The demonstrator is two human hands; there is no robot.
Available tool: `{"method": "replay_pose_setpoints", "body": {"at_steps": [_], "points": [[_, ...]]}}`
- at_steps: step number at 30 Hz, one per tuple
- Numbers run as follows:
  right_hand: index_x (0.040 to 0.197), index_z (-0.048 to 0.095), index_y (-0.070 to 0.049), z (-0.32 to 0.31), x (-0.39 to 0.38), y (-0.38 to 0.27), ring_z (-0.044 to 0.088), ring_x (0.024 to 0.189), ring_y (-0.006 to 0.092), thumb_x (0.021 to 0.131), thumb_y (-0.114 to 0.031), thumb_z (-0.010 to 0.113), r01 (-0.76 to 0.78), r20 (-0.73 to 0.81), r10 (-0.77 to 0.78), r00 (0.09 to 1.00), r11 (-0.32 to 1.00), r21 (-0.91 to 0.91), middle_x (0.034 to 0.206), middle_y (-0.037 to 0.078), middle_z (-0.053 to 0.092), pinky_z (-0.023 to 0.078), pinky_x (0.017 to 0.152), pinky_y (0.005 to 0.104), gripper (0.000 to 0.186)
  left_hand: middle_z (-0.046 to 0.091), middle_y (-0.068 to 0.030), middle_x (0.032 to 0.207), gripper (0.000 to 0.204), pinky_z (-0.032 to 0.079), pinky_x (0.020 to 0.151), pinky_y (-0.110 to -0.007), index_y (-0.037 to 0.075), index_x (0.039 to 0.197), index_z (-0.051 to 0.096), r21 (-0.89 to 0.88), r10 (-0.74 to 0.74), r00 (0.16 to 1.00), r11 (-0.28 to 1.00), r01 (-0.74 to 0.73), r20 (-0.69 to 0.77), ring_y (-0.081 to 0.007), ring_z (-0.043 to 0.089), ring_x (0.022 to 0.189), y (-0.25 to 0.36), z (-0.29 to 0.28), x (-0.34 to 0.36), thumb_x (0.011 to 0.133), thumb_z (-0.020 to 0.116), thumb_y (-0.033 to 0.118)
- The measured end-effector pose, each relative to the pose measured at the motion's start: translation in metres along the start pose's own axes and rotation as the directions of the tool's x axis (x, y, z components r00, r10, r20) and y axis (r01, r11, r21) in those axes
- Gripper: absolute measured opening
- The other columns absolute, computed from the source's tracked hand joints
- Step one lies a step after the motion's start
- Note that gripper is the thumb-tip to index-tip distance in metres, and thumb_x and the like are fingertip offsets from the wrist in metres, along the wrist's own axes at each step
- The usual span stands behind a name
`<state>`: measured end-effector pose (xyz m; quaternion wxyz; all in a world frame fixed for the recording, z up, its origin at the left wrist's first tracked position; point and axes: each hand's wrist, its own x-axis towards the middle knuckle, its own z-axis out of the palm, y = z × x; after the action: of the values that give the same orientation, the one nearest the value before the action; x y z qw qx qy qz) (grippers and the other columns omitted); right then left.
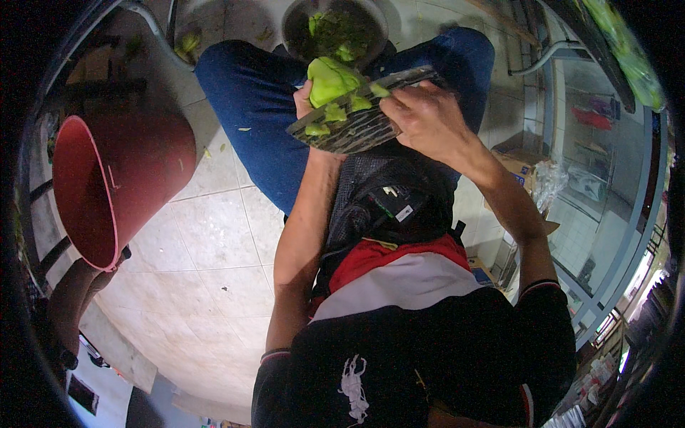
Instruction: The person shreds a chayote by hand using a metal grater over a bucket.
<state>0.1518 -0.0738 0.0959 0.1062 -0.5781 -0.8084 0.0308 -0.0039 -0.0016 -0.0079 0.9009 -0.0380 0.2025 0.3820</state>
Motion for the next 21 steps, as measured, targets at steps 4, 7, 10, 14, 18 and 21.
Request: {"method": "replay_pose_setpoints", "body": {"at_steps": [4, 7, 10, 14, 18, 21], "points": [[0.081, 0.058, -0.009, 0.0, 0.004, -0.004, 0.066, 0.068, 0.0259, 0.078, -0.015, 0.06, 0.014, 0.016, -0.014, 1.0, 0.999, -0.039, 0.07, 0.007, 0.058, 0.054, 0.065, 0.0391, 0.007, 0.067, -0.0109, 0.103, 0.047, 0.054, 0.084, -0.04, 0.008, 0.111, 0.061, -0.014, 0.067, 0.998, 0.998, -0.067, 0.01, -0.0259, 0.065, 0.091, -0.002, -0.004, 0.0, 0.091, 0.049, 0.048], [0.082, 0.058, -0.009, -0.004, 0.006, -0.006, 0.066, 0.067, 0.025, 0.077, -0.016, 0.06, 0.02, 0.048, -0.017, 0.999, 0.998, -0.054, 0.07, 0.007, 0.059, 0.055, 0.066, 0.0381, 0.008, 0.067, -0.0105, 0.102, 0.044, 0.054, 0.082, -0.039, 0.008, 0.11, 0.062, -0.003, 0.1, 0.995, 0.995, -0.1, -0.002, -0.0255, 0.065, 0.089, -0.001, -0.019, 0.009, 0.092, 0.048, 0.046], [0.081, 0.059, -0.009, -0.006, 0.003, -0.01, 0.067, 0.066, 0.0246, 0.078, -0.016, 0.061, 0.014, 0.03, -0.012, 0.999, 0.998, -0.065, 0.071, 0.006, 0.06, 0.055, 0.065, 0.0378, 0.008, 0.067, -0.0093, 0.101, 0.042, 0.054, 0.081, -0.039, 0.009, 0.107, 0.062, 0.01, 0.082, 0.996, 0.997, -0.082, -0.021, -0.0247, 0.065, 0.087, 0.0, -0.013, 0.009, 0.092, 0.048, 0.046], [0.081, 0.059, -0.009, -0.004, 0.003, -0.011, 0.066, 0.065, 0.0243, 0.079, -0.017, 0.061, -0.004, 0.042, 0.008, 0.999, 0.996, -0.095, 0.072, 0.007, 0.061, 0.056, 0.064, 0.0374, 0.008, 0.067, -0.008, 0.099, 0.041, 0.054, 0.08, -0.038, 0.009, 0.106, 0.062, 0.024, 0.132, 0.99, 0.991, -0.131, -0.042, -0.0237, 0.065, 0.085, -0.002, -0.013, 0.007, 0.092, 0.048, 0.046], [0.08, 0.058, -0.008, 0.002, 0.001, -0.005, 0.066, 0.065, 0.0247, 0.08, -0.016, 0.061, -0.019, 0.033, 0.022, 0.999, 0.996, -0.09, 0.072, 0.007, 0.061, 0.056, 0.062, 0.0377, 0.008, 0.067, -0.0075, 0.099, 0.042, 0.054, 0.079, -0.038, 0.01, 0.106, 0.062, 0.04, 0.13, 0.99, 0.991, -0.127, -0.054, -0.0234, 0.065, 0.086, -0.004, -0.004, 0.001, 0.093, 0.047, 0.047], [0.08, 0.058, -0.008, 0.003, 0.0, 0.0, 0.066, 0.065, 0.0255, 0.079, -0.015, 0.06, -0.003, -0.01, 0.002, 1.0, 0.998, -0.056, 0.072, 0.008, 0.061, 0.056, 0.062, 0.0387, 0.007, 0.067, -0.0075, 0.1, 0.043, 0.054, 0.081, -0.039, 0.01, 0.107, 0.062, 0.063, 0.132, 0.987, 0.99, -0.127, -0.088, -0.0236, 0.065, 0.088, -0.006, 0.004, -0.002, 0.093, 0.046, 0.048]]}}
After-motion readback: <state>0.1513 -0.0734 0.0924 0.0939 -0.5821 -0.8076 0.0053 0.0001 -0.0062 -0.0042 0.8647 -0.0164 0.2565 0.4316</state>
